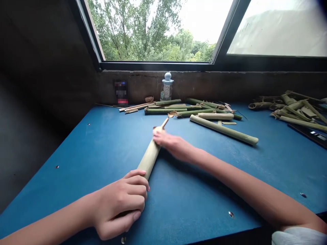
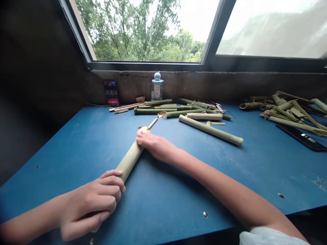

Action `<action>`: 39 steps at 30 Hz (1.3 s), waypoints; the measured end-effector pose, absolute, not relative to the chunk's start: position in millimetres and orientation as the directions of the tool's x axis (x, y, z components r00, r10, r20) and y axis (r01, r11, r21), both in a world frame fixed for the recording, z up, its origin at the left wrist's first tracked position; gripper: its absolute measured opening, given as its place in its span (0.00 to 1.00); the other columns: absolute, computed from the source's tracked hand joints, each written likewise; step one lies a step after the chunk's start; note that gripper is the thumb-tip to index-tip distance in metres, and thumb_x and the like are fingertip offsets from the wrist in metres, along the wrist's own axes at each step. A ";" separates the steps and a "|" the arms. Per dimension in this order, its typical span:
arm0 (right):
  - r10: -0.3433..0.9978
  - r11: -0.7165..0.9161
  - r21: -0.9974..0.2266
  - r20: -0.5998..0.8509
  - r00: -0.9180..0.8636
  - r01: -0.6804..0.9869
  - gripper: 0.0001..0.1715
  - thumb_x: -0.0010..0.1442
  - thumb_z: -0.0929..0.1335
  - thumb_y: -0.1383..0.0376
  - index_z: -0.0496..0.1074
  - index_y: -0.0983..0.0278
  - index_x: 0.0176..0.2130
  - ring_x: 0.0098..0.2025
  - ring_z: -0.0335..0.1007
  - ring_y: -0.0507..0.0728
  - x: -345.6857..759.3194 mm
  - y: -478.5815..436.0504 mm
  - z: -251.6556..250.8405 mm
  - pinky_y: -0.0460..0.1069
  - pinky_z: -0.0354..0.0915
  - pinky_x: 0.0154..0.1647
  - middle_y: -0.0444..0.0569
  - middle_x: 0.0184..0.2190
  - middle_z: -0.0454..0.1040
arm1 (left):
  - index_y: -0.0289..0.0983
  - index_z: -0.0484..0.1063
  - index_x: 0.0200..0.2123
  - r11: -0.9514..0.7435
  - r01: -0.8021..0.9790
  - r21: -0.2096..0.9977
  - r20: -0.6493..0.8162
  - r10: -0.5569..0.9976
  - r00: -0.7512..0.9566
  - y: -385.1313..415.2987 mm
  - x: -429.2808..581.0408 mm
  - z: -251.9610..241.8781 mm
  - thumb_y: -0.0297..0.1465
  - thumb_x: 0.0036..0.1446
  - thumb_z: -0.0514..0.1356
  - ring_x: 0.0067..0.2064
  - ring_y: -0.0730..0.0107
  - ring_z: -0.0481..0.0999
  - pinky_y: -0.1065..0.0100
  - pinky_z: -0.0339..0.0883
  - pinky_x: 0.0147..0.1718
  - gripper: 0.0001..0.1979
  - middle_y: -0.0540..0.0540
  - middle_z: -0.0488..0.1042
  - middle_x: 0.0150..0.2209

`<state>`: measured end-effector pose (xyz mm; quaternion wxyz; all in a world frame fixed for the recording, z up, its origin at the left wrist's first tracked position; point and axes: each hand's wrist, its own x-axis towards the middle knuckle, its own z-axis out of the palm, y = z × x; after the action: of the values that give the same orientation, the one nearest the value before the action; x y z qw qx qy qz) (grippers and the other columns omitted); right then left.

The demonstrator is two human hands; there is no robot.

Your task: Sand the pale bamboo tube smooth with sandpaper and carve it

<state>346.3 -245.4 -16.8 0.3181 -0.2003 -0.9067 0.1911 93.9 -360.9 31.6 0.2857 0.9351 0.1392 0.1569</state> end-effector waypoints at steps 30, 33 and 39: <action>0.451 0.890 -0.306 0.476 -0.755 0.338 0.26 0.69 0.59 0.74 0.72 0.60 0.59 0.67 0.64 0.55 344.9 -227.4 -22.0 0.55 0.59 0.71 0.50 0.62 0.72 | 0.48 0.73 0.42 -0.778 0.272 0.567 0.125 0.407 0.905 -342.1 66.2 38.9 0.26 0.57 0.57 0.57 0.60 0.72 0.61 0.52 0.67 0.13 0.51 0.77 0.43; 0.729 0.657 -0.376 0.540 -0.421 0.653 0.26 0.69 0.57 0.71 0.71 0.65 0.60 0.67 0.63 0.61 389.5 -190.0 -23.3 0.61 0.57 0.71 0.57 0.64 0.69 | 0.45 0.71 0.38 -0.779 0.295 0.554 0.114 0.422 0.899 -342.1 65.6 42.1 0.24 0.53 0.57 0.53 0.60 0.72 0.60 0.55 0.64 0.11 0.50 0.76 0.41; 0.859 0.431 -0.439 0.468 -0.209 0.788 0.23 0.67 0.62 0.65 0.75 0.67 0.56 0.67 0.63 0.68 452.9 -151.5 -23.5 0.67 0.55 0.70 0.59 0.62 0.70 | 0.43 0.68 0.34 -0.775 0.296 0.558 0.165 0.453 0.876 -344.1 61.8 42.8 0.24 0.52 0.57 0.46 0.59 0.70 0.59 0.62 0.55 0.08 0.49 0.75 0.38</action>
<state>452.9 -151.5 -23.5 0.3372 -0.5307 -0.7758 0.0521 61.8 -344.1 42.8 0.2679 0.9307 0.2013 0.1465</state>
